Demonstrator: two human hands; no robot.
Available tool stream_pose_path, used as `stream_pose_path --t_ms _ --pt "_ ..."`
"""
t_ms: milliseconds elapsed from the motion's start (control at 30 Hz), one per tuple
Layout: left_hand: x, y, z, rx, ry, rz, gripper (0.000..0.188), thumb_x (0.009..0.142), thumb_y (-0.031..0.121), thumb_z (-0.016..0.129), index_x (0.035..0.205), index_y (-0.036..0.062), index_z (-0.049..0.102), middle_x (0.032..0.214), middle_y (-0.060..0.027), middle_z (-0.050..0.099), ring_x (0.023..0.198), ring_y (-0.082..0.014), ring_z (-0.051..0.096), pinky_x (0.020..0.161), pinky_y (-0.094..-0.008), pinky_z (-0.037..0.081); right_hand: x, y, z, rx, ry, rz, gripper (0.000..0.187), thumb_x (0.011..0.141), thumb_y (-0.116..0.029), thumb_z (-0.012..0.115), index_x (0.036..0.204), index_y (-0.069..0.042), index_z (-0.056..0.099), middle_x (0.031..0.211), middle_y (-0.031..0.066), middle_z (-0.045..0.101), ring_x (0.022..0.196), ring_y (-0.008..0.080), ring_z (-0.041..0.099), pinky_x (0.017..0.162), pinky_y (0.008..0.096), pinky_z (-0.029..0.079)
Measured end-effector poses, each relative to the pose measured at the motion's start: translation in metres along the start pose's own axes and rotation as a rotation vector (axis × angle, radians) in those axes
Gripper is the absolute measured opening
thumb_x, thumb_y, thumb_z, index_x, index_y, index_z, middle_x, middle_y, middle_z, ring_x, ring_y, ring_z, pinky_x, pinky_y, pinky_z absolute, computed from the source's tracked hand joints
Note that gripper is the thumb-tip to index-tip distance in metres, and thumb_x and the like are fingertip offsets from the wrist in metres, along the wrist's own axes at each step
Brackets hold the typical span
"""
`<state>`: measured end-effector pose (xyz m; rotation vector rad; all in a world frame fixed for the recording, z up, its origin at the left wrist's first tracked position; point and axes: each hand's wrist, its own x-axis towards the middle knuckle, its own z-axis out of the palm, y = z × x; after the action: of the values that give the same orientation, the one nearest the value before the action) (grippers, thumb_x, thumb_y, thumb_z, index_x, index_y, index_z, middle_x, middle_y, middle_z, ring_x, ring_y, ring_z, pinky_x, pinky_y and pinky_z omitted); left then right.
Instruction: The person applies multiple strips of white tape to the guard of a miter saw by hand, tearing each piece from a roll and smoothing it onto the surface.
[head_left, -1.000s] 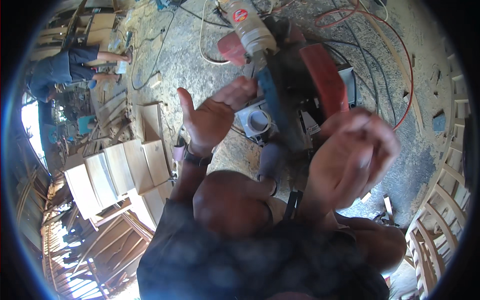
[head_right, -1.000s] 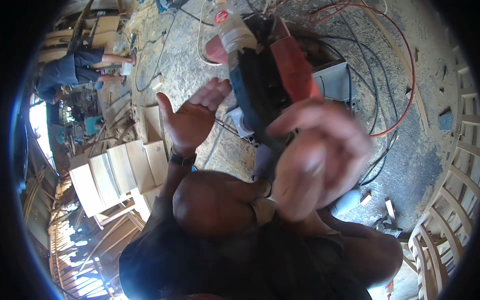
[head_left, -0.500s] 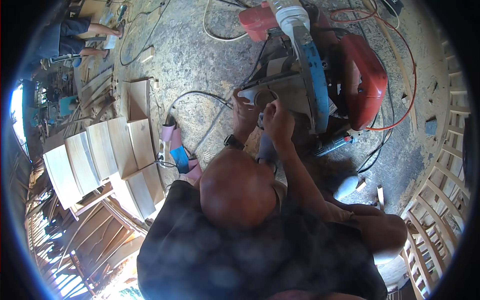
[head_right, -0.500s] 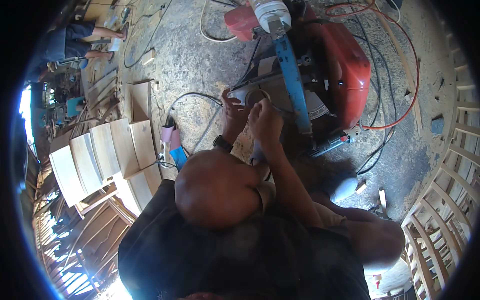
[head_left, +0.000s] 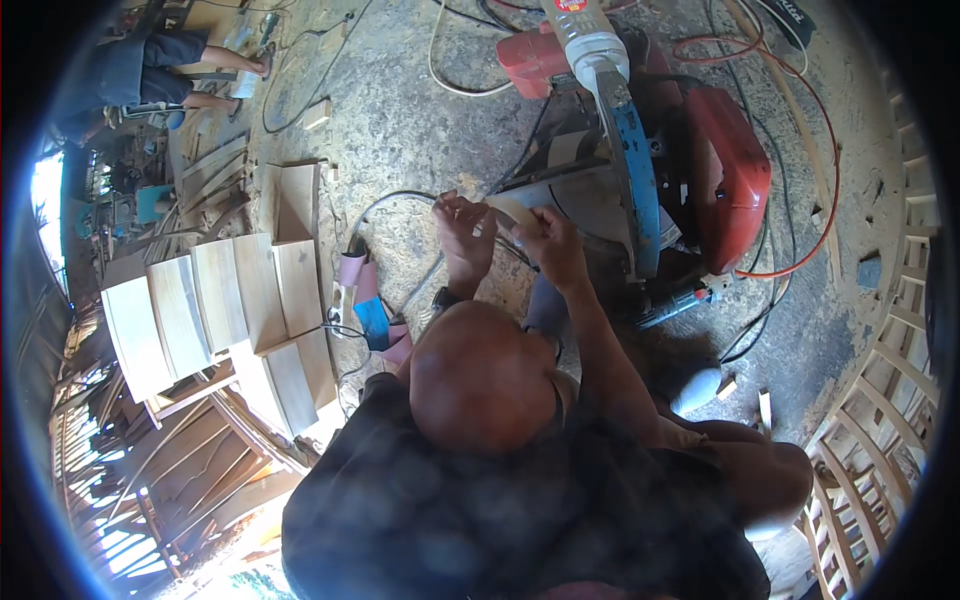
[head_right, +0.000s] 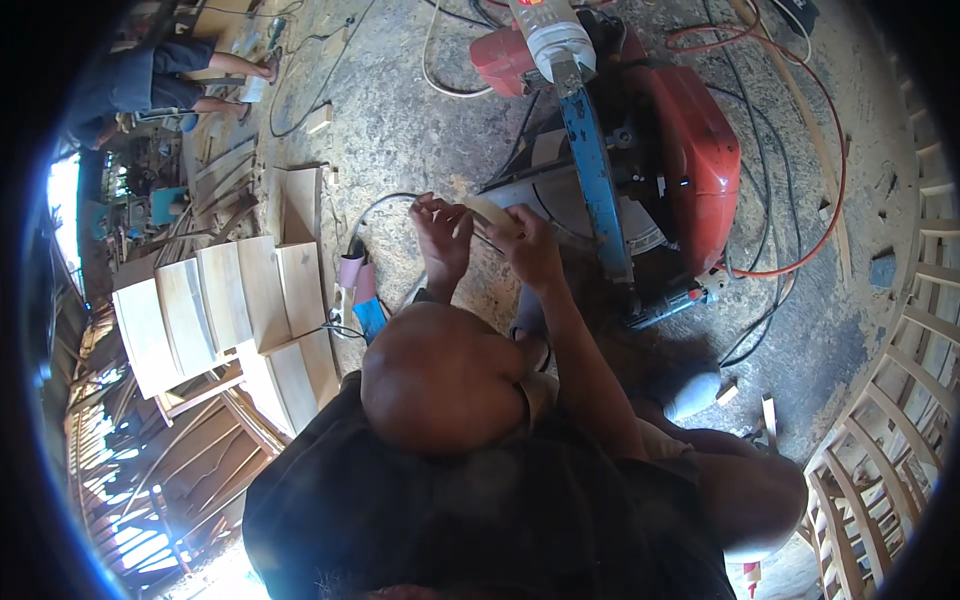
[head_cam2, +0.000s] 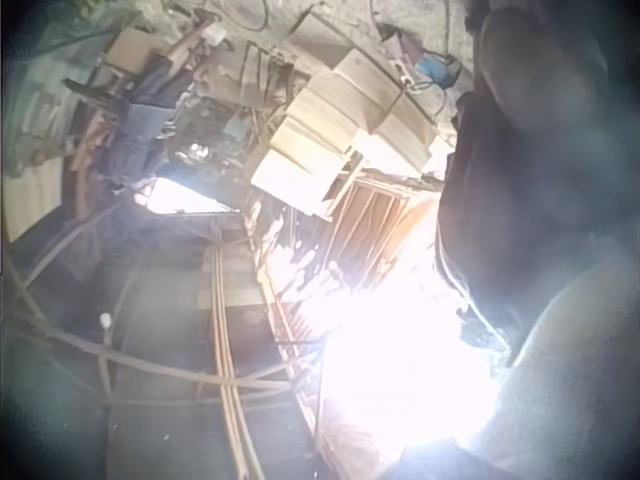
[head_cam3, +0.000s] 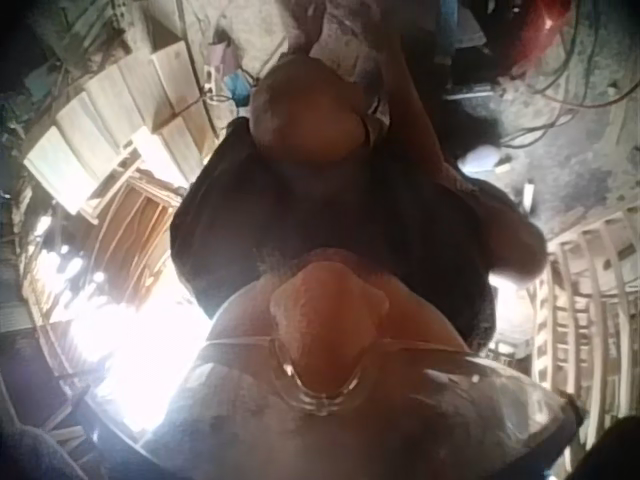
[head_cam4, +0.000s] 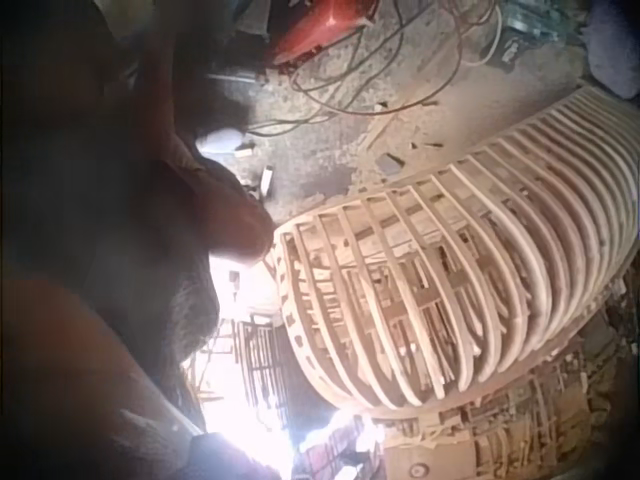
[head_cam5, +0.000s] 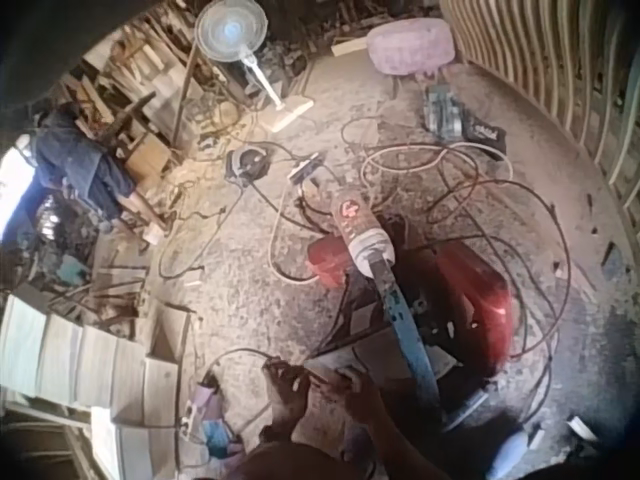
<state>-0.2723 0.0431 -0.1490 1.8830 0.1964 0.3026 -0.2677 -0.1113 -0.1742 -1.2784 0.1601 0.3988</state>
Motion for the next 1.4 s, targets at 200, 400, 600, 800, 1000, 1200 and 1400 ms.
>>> stream_pose_path --t_ms 200,400,600,800,1000,1200,1400 --pt "0.024 0.053 -0.027 -0.424 -0.018 -0.402 0.028 0.096 0.01 0.063 0.12 -0.0027 0.059 0.104 -0.0071 0.065 0.095 -0.0131 0.062 0.085 -0.0274 0.05 -0.012 -0.045 0.024 -0.387 -0.005 -0.525 0.029 0.08 -0.017 0.075 0.103 -0.001 0.067 0.096 0.0158 0.068 0.093 0.0348 0.064 0.084 0.0438 0.049" --pt "0.039 0.111 -0.046 -0.555 -0.108 -0.437 0.044 0.088 -0.001 0.067 0.129 -0.0018 0.05 0.103 -0.0095 0.066 0.09 -0.0146 0.064 0.081 -0.0269 0.052 -0.014 -0.083 0.028 -0.343 -0.11 -0.767 0.027 0.079 -0.01 0.072 0.105 -0.004 0.067 0.097 0.0135 0.069 0.098 0.0351 0.062 0.087 0.0439 0.046" --pt "0.043 0.155 -0.064 -0.549 -0.349 -0.236 0.063 0.086 -0.001 0.065 0.144 -0.0003 0.041 0.115 -0.0123 0.064 0.099 -0.0171 0.061 0.091 -0.033 0.049 -0.018 -0.141 0.034 0.019 0.15 -0.612 0.024 0.098 -0.02 0.057 0.111 0.0 0.063 0.105 0.0158 0.065 0.096 0.0275 0.063 0.089 0.04 0.046" --pt "0.044 0.152 -0.073 -0.357 -0.253 -0.139 0.048 0.093 0.003 0.06 0.138 -0.0025 0.048 0.132 -0.0144 0.059 0.124 -0.0232 0.054 0.109 -0.0389 0.041 -0.013 -0.148 0.031 -0.071 -0.243 -0.356 0.026 0.097 -0.025 0.059 0.103 0.0 0.061 0.086 0.0145 0.065 0.079 0.0207 0.061 0.072 0.0356 0.047" --pt "0.04 0.148 -0.068 0.125 -0.14 -0.217 0.043 0.096 0.027 0.066 0.123 -0.0059 0.061 0.115 -0.0111 0.068 0.109 -0.0169 0.061 0.1 -0.0309 0.046 -0.017 -0.142 0.049 -0.256 -0.207 -0.437 0.028 0.092 -0.027 0.064 0.104 -0.001 0.06 0.085 0.0206 0.066 0.081 0.0365 0.067 0.072 0.0423 0.049" --pt "0.035 0.15 -0.077 -0.054 -0.129 -0.265 0.032 0.096 0.025 0.067 0.114 -0.0014 0.065 0.105 -0.0077 0.07 0.1 -0.0126 0.063 0.089 -0.028 0.049 -0.019 -0.131 0.057 -0.135 -0.258 -0.484 0.026 0.093 -0.025 0.061 0.105 -0.002 0.06 0.088 0.0213 0.068 0.082 0.0399 0.067 0.07 0.0441 0.051" --pt "0.048 0.174 -0.049 0.392 -0.12 0.058 0.014 0.095 0.01 0.063 0.104 0.0002 0.067 0.092 -0.0087 0.072 0.086 -0.0152 0.068 0.079 -0.03 0.053 -0.001 -0.141 0.03 -0.207 -0.308 -0.425 0.03 0.095 -0.026 0.059 0.111 -0.001 0.061 0.094 0.0219 0.069 0.089 0.04 0.069 0.076 0.0437 0.053"
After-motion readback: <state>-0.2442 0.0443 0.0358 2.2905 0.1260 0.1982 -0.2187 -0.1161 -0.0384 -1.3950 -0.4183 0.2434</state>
